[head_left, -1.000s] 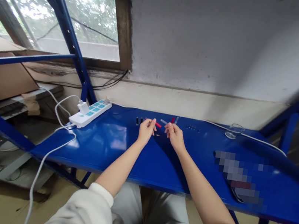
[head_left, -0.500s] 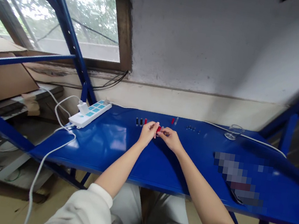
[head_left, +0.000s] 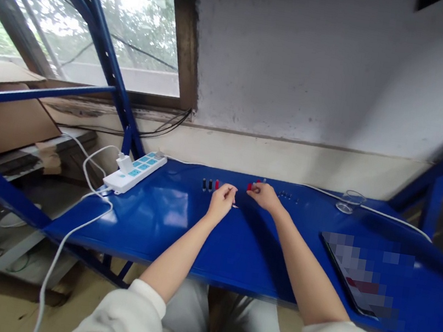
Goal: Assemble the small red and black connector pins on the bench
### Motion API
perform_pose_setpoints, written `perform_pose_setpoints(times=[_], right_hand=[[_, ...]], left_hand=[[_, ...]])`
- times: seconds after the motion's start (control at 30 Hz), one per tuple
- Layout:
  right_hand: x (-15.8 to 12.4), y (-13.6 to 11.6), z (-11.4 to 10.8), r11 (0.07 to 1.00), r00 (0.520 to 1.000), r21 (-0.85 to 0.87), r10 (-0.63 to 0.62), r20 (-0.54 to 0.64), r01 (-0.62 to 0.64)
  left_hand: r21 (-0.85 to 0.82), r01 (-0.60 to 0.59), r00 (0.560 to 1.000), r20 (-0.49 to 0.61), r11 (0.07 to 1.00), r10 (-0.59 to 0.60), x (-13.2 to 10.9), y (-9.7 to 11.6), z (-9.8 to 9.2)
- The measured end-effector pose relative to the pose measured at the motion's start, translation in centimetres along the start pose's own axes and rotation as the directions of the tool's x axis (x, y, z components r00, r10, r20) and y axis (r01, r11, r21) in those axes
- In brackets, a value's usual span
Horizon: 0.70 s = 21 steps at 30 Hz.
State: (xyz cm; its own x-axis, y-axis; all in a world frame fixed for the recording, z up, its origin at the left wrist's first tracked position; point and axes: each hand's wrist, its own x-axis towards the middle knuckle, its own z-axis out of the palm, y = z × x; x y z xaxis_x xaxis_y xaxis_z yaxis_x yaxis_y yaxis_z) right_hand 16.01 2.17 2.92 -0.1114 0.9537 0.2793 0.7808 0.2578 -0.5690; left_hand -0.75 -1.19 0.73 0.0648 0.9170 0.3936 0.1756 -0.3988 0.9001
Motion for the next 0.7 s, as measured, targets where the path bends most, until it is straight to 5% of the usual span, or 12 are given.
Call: perform_pose_setpoints(times=[0.2, 0.47, 0.7], right_hand=[[1.4, 2.6, -0.1, 0.976, 0.984, -0.152, 0.168, 0.057, -0.158], [0.5, 4.0, 2.3, 0.965, 0.958, -0.099, 0.224, -0.177, -0.244], [1.0, 4.1, 2.4, 0.939, 0.940, -0.159, 0.273, -0.203, -0.306]], left_hand=[[0.323, -0.109, 0.989, 0.131, 0.940, 0.070, -0.6, -0.3, 0.0], [0.400, -0.170, 0.976, 0.195, 0.901, 0.098, -0.9, 0.7, 0.1], [0.388, -0.191, 0.969, 0.220, 0.902, 0.111, -1.0, 1.0, 0.2]])
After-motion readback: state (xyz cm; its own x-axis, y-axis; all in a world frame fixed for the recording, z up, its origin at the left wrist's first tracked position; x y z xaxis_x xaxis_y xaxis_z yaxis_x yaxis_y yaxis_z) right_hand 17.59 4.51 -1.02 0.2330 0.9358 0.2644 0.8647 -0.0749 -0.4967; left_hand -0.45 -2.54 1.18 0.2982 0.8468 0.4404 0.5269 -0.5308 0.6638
